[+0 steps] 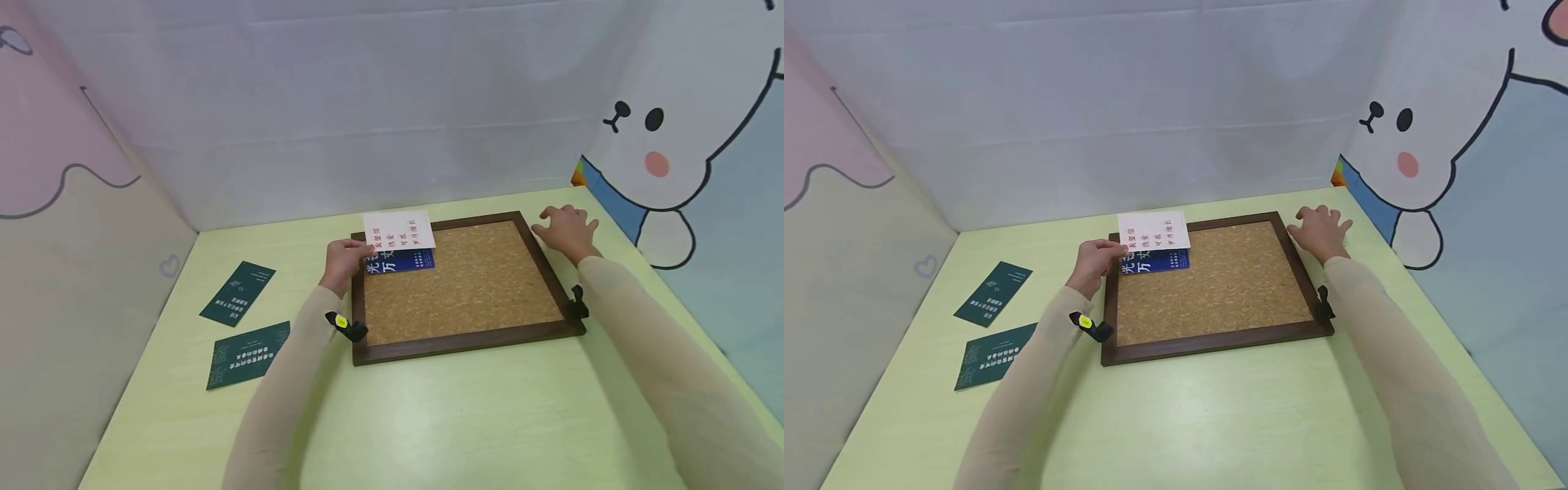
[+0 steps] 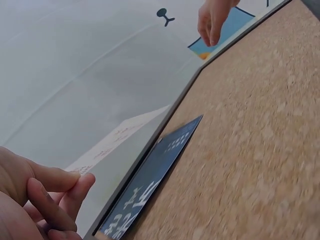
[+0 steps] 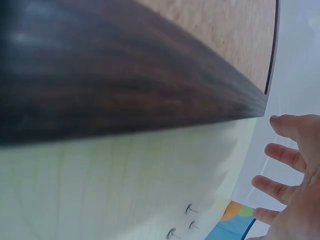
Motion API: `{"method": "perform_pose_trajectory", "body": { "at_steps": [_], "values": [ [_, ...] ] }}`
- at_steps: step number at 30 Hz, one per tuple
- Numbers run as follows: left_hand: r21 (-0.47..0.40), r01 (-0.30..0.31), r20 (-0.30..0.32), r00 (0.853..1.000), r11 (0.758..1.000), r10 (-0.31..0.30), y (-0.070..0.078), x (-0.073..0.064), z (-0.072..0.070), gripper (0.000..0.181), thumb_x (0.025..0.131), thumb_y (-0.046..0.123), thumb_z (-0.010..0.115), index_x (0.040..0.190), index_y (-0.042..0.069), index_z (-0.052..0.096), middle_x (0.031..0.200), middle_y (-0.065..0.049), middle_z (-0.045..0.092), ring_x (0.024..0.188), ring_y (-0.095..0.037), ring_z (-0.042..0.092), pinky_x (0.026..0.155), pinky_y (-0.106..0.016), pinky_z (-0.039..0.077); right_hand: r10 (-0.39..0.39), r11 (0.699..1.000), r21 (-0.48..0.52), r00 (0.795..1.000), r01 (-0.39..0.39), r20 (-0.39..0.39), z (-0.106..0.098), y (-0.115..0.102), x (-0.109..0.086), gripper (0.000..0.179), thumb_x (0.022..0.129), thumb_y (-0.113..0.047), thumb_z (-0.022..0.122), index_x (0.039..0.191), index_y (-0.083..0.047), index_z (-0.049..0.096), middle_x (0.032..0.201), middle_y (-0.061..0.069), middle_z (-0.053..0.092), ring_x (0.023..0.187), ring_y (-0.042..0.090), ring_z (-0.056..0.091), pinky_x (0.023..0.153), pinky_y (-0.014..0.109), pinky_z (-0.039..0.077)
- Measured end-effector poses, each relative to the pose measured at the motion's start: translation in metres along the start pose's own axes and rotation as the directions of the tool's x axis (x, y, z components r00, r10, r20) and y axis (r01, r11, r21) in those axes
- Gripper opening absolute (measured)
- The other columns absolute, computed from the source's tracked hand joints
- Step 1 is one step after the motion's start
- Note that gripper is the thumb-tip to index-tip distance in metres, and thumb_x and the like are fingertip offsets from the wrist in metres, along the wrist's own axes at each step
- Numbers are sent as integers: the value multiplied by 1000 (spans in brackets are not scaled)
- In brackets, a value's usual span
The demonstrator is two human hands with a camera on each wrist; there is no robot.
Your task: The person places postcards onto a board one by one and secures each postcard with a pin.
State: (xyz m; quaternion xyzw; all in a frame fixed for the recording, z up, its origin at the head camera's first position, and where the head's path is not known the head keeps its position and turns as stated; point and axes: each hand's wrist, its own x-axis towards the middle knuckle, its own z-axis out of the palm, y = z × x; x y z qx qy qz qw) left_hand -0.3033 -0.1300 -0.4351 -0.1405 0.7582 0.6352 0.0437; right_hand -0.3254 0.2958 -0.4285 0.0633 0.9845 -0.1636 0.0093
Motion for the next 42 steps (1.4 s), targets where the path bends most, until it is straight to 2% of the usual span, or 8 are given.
{"method": "perform_pose_trajectory", "body": {
  "at_steps": [1, 4, 13, 17, 24, 34, 38, 42],
  "values": [
    [-9, -2, 8, 1000, 1000, 2, 0, -1, 3, 16, 88, 16, 72, 98, 4, 69, 96, -6, 65, 62, -13, 48, 58, -27, 35, -1, 1000, 1, 1000, 1, 0, 0, 1, 0, 48, 99, -35, 50, 132, 0, 50, 133, 36, 37, 127, 63, 22, 102, 79, 4],
    [-17, -12, 23, 1000, 1000, 12, 2, -2, 13, 15, 88, 15, 72, 97, 3, 68, 97, -9, 70, 68, -15, 53, 57, -27, 36, 2, 1000, 2, 1000, -2, 2, -2, 4, -2, 48, 99, -36, 50, 132, 0, 50, 132, 36, 37, 127, 63, 21, 101, 79, 3],
    [-51, -50, 45, 998, 997, 52, 6, -5, 41, 9, 86, 10, 73, 89, 3, 70, 109, -12, 70, 60, -7, 46, 49, -24, 29, 18, 1000, -6, 1000, -18, 7, -5, 3, -3, 49, 99, -37, 50, 133, 0, 50, 133, 35, 37, 128, 63, 21, 101, 79, 5],
    [-30, -45, 43, 998, 999, 47, 7, -6, 52, 8, 85, 11, 75, 87, 4, 70, 103, -12, 72, 52, -6, 38, 49, -23, 30, 17, 1000, -5, 1000, -17, 14, -5, 2, -3, 51, 99, -38, 49, 134, 0, 49, 134, 35, 36, 128, 62, 21, 102, 79, 5],
    [-17, -50, 85, 995, 999, 51, 8, -9, 71, 6, 85, 10, 74, 84, 4, 73, 96, -8, 73, 56, -10, 37, 50, -24, 29, 11, 1000, -6, 1000, -11, 3, -8, 1, -4, 50, 99, -36, 50, 133, 0, 50, 133, 35, 37, 127, 62, 22, 101, 79, 7],
    [-22, -81, 78, 993, 996, 83, 5, -16, 94, 5, 83, 8, 74, 82, 4, 71, 91, -13, 76, 74, -15, 59, 59, -25, 37, 13, 1000, -11, 1000, -13, -3, -8, 1, -4, 49, 98, -35, 51, 132, 1, 50, 130, 34, 39, 127, 62, 24, 100, 79, 9],
    [-30, -62, 75, 995, 998, 64, 4, -18, 102, 5, 83, 9, 74, 81, 5, 72, 91, -12, 76, 79, -19, 58, 61, -28, 35, 19, 1000, -12, 1000, -19, 3, -8, 1, -5, 50, 98, -36, 51, 132, 1, 50, 130, 35, 39, 127, 62, 23, 100, 78, 9],
    [8, -43, 56, 997, 999, 43, 5, -19, 112, 5, 81, 10, 75, 81, 5, 75, 87, -8, 75, 76, -14, 55, 63, -28, 38, 22, 1000, -6, 1000, -22, 1, -7, 1, -7, 50, 98, -36, 50, 132, 0, 50, 131, 34, 39, 128, 61, 22, 101, 78, 8]
  ]
}}
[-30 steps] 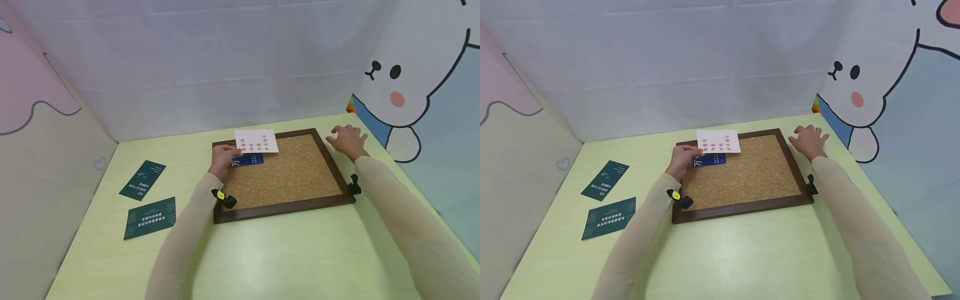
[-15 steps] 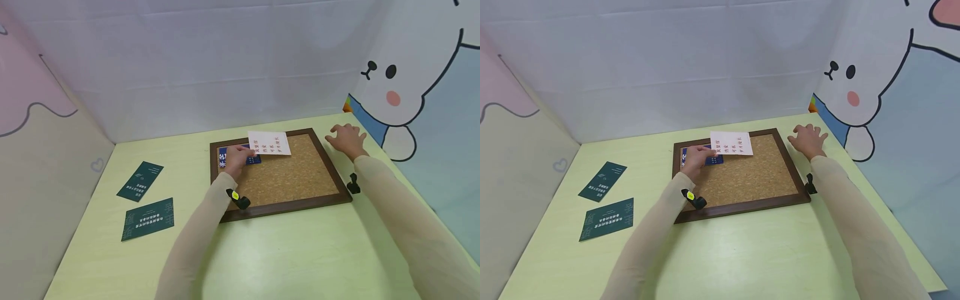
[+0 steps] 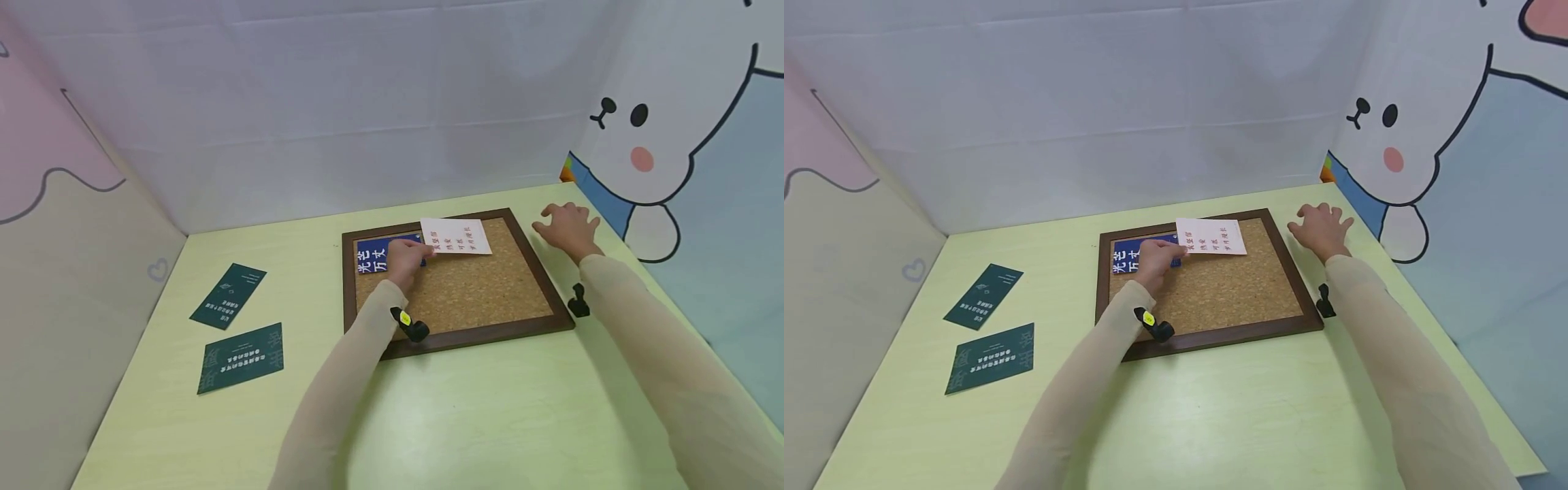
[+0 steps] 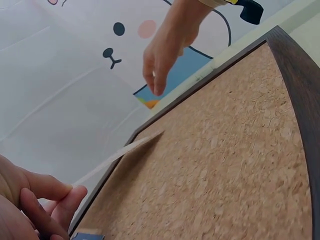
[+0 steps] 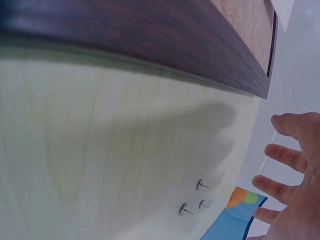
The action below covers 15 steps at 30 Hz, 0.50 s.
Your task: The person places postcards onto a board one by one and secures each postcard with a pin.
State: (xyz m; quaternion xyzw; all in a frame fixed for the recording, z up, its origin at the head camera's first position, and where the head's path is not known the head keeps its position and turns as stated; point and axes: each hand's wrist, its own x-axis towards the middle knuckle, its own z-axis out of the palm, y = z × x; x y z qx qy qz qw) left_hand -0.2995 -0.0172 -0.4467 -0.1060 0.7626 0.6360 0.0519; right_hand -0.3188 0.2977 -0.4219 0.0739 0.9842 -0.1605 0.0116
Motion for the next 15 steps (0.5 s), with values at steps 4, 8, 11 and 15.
{"method": "perform_pose_trajectory", "body": {
  "at_steps": [4, 8, 11, 15],
  "values": [
    [37, 43, -31, 999, 998, -42, 2, 0, 10, 4, 78, 9, 77, 79, 7, 74, 82, -6, 76, 68, -11, 53, 57, -26, 36, -5, 1000, 3, 1000, 5, -7, 2, 1, 0, 49, 98, -35, 51, 132, 0, 51, 132, 34, 39, 128, 61, 22, 101, 79, 7],
    [77, 95, -47, 995, 992, -92, 3, -2, 18, 7, 78, 12, 78, 74, 9, 74, 75, -3, 75, 64, -11, 52, 53, -27, 33, -2, 1000, -2, 1000, 2, 0, 4, 2, 1, 49, 98, -35, 51, 132, 0, 51, 132, 34, 39, 128, 62, 22, 101, 79, 7],
    [95, 114, -42, 993, 989, -111, 3, -4, 23, 8, 79, 14, 78, 72, 10, 75, 71, -2, 75, 66, -11, 55, 56, -27, 35, -1, 1000, -6, 1000, 1, 2, 4, 2, 0, 48, 98, -35, 51, 131, 0, 52, 132, 35, 39, 129, 62, 22, 101, 79, 7],
    [105, 129, -27, 992, 986, -126, 1, -4, 30, 12, 80, 16, 77, 69, 11, 75, 67, 1, 74, 67, -11, 56, 58, -27, 36, -9, 1000, -4, 1000, 9, 4, 4, 2, -2, 48, 98, -34, 50, 131, 0, 52, 132, 35, 38, 129, 62, 21, 102, 79, 6]
  ]
}}
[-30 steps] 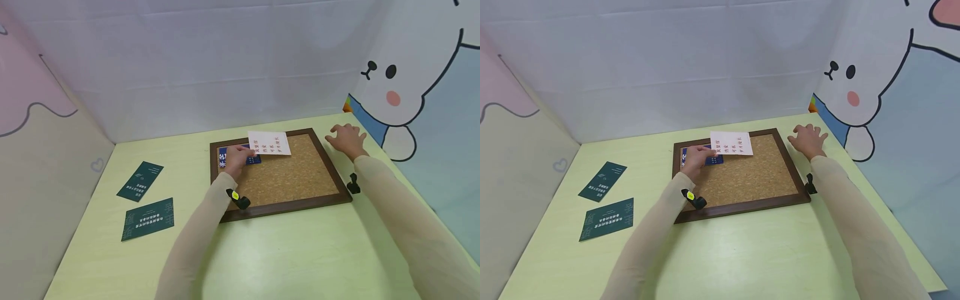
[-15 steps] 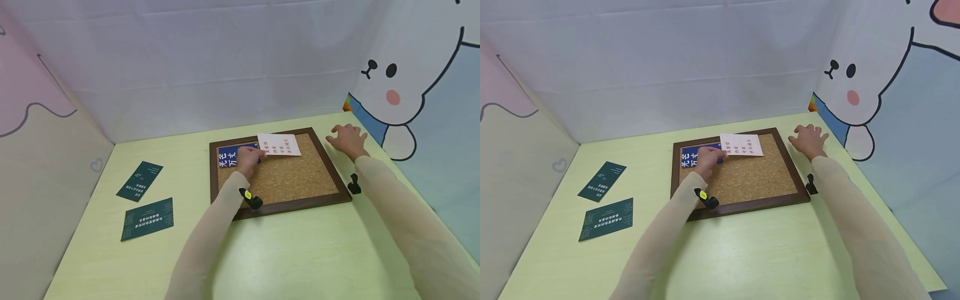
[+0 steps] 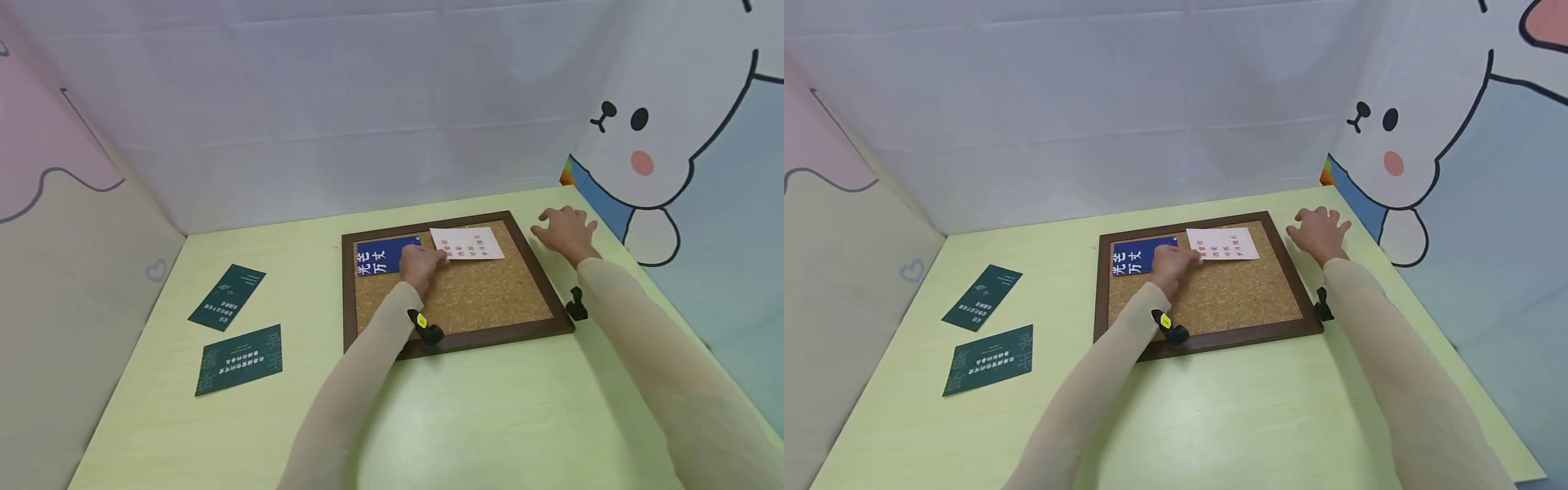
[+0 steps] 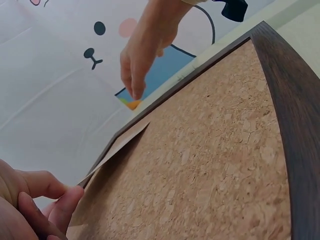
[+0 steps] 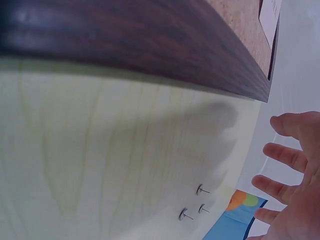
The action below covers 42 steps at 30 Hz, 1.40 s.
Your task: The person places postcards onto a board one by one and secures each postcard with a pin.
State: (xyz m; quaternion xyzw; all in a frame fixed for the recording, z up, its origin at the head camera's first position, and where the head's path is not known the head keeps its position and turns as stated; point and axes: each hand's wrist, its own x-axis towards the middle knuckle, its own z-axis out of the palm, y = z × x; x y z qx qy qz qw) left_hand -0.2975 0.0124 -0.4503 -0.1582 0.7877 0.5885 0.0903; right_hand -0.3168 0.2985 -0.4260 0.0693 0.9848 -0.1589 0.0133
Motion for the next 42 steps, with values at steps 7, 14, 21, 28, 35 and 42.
{"method": "perform_pose_trajectory", "body": {
  "at_steps": [7, 14, 21, 28, 35, 42],
  "values": [
    [29, 0, -2, 1000, 1000, 0, -1, 0, 10, 14, 80, 17, 78, 69, 9, 75, 66, -1, 74, 68, -11, 64, 59, -25, 38, -12, 1000, 14, 1000, 12, 8, 0, 0, -4, 47, 98, -32, 49, 132, 1, 52, 134, 36, 37, 130, 62, 19, 101, 80, 4],
    [69, -61, -11, 998, 996, 61, -3, -2, 9, 14, 80, 19, 79, 74, 6, 77, 68, -4, 74, 72, -14, 69, 61, -23, 41, -10, 1000, 11, 1000, 10, 9, 2, 1, -3, 48, 98, -33, 49, 132, 1, 52, 134, 36, 37, 131, 62, 18, 102, 79, 4],
    [85, -60, 17, 998, 995, 59, -2, -2, 5, 16, 81, 21, 79, 76, 7, 76, 69, -3, 74, 78, -15, 68, 67, -24, 41, -9, 1000, 8, 1000, 9, 10, -1, 1, -5, 48, 98, -33, 49, 131, 2, 52, 133, 36, 37, 130, 62, 18, 101, 79, 5],
    [64, -8, 23, 1000, 998, 7, 2, 0, 0, 15, 83, 20, 77, 85, 5, 72, 68, -3, 74, 81, -14, 69, 73, -27, 41, -8, 1000, 7, 1000, 8, 8, -3, 2, -5, 48, 98, -33, 48, 131, 3, 52, 132, 36, 37, 130, 62, 19, 101, 79, 6],
    [325, -238, 65, 971, 915, 229, 10, -3, -12, 16, 88, 24, 71, 84, 9, 71, 79, -3, 74, 75, -18, 64, 70, -33, 45, 8, 1000, 4, 1000, -8, 10, -5, 7, -8, 49, 98, -34, 49, 131, 2, 52, 133, 36, 37, 130, 62, 19, 102, 78, 7],
    [711, -449, 222, 874, 542, 432, 18, 1, -26, 43, 90, 41, 68, 128, 21, 60, 133, -9, 53, 124, -32, 44, 106, -51, 33, 29, 999, -19, 1000, -29, 6, -22, 27, -11, 46, 99, -31, 48, 129, 3, 53, 135, 37, 35, 129, 65, 19, 101, 79, 9]
  ]
}}
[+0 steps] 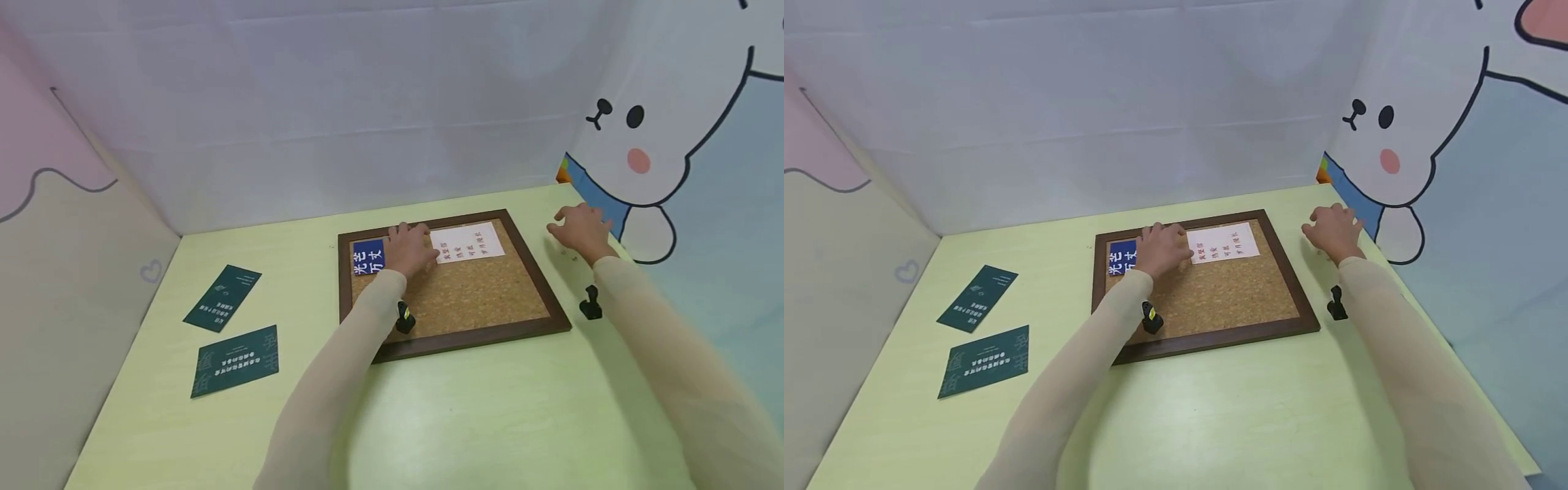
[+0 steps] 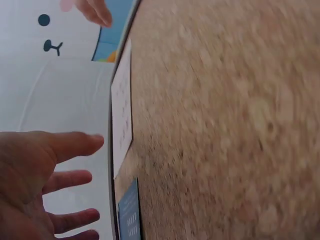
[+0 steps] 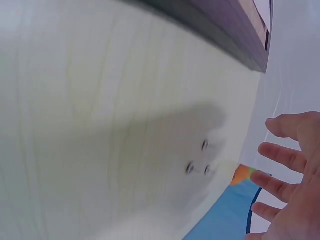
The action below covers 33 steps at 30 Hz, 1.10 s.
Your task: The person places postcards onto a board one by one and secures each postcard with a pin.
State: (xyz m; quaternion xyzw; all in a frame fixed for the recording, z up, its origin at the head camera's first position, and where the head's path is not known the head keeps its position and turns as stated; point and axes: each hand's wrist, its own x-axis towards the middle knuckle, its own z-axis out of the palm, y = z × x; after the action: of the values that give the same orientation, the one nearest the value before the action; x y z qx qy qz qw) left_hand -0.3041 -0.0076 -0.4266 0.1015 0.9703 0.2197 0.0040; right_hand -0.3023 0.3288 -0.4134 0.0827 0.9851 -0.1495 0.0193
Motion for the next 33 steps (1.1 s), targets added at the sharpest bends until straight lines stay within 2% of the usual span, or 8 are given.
{"method": "perform_pose_trajectory", "body": {
  "at_steps": [3, 7, 14, 19, 22, 26, 33],
  "values": [
    [53, -22, 39, 999, 998, 20, -4, 2, 1, 53, 90, 48, 65, 138, 26, 54, 146, -11, 42, 133, -34, 34, 110, -54, 26, 7, 1000, 6, 1000, -7, 19, -6, 9, -2, 44, 99, -29, 49, 129, 3, 54, 136, 37, 37, 128, 65, 19, 101, 79, 9],
    [91, -17, 68, 998, 996, 11, -8, 6, 7, 56, 90, 51, 62, 141, 29, 51, 151, -10, 38, 137, -35, 30, 112, -56, 23, -5, 1000, 1, 999, 5, 35, -10, 19, -5, 40, 98, -27, 49, 123, 4, 57, 133, 35, 45, 127, 64, 23, 100, 80, 10],
    [109, -3, 73, 997, 994, -5, -10, 7, 10, 54, 89, 49, 65, 138, 31, 55, 155, -9, 35, 140, -36, 27, 113, -57, 21, -102, 994, -24, 994, 103, 40, -3, 34, -11, 34, 97, -25, 52, 108, 5, 65, 108, 28, 65, 108, 54, 48, 96, 82, 13],
    [98, 2, 85, 996, 995, -10, -10, 6, 9, 46, 89, 47, 66, 130, 29, 61, 156, -9, 34, 141, -37, 26, 114, -58, 20, -157, 987, -27, 986, 159, 52, 4, 37, -13, 30, 94, -23, 55, 102, 4, 68, 100, 23, 69, 97, 45, 55, 95, 79, 19],
    [90, 8, 92, 996, 996, -17, -10, 6, 8, 42, 89, 47, 66, 126, 29, 62, 156, -9, 32, 142, -37, 25, 114, -58, 19, -171, 984, -37, 983, 173, 64, 9, 37, -12, 28, 94, -21, 57, 100, 3, 69, 95, 21, 70, 91, 40, 56, 92, 73, 26],
    [67, 16, 104, 994, 998, -23, -9, 5, 8, 42, 89, 46, 67, 127, 28, 61, 157, -9, 31, 143, -37, 23, 115, -59, 17, -171, 984, -48, 984, 174, 55, 15, 35, -13, 25, 93, -20, 60, 98, 2, 69, 94, 20, 70, 93, 39, 55, 88, 65, 29],
    [43, 8, 97, 995, 999, -12, -9, 2, 9, 45, 89, 46, 67, 129, 27, 61, 153, -9, 36, 142, -38, 26, 113, -59, 20, -187, 978, -83, 981, 190, 48, 19, 34, -13, 23, 94, -17, 57, 98, 3, 68, 97, 22, 68, 98, 43, 50, 87, 65, 29]
  ]
}}
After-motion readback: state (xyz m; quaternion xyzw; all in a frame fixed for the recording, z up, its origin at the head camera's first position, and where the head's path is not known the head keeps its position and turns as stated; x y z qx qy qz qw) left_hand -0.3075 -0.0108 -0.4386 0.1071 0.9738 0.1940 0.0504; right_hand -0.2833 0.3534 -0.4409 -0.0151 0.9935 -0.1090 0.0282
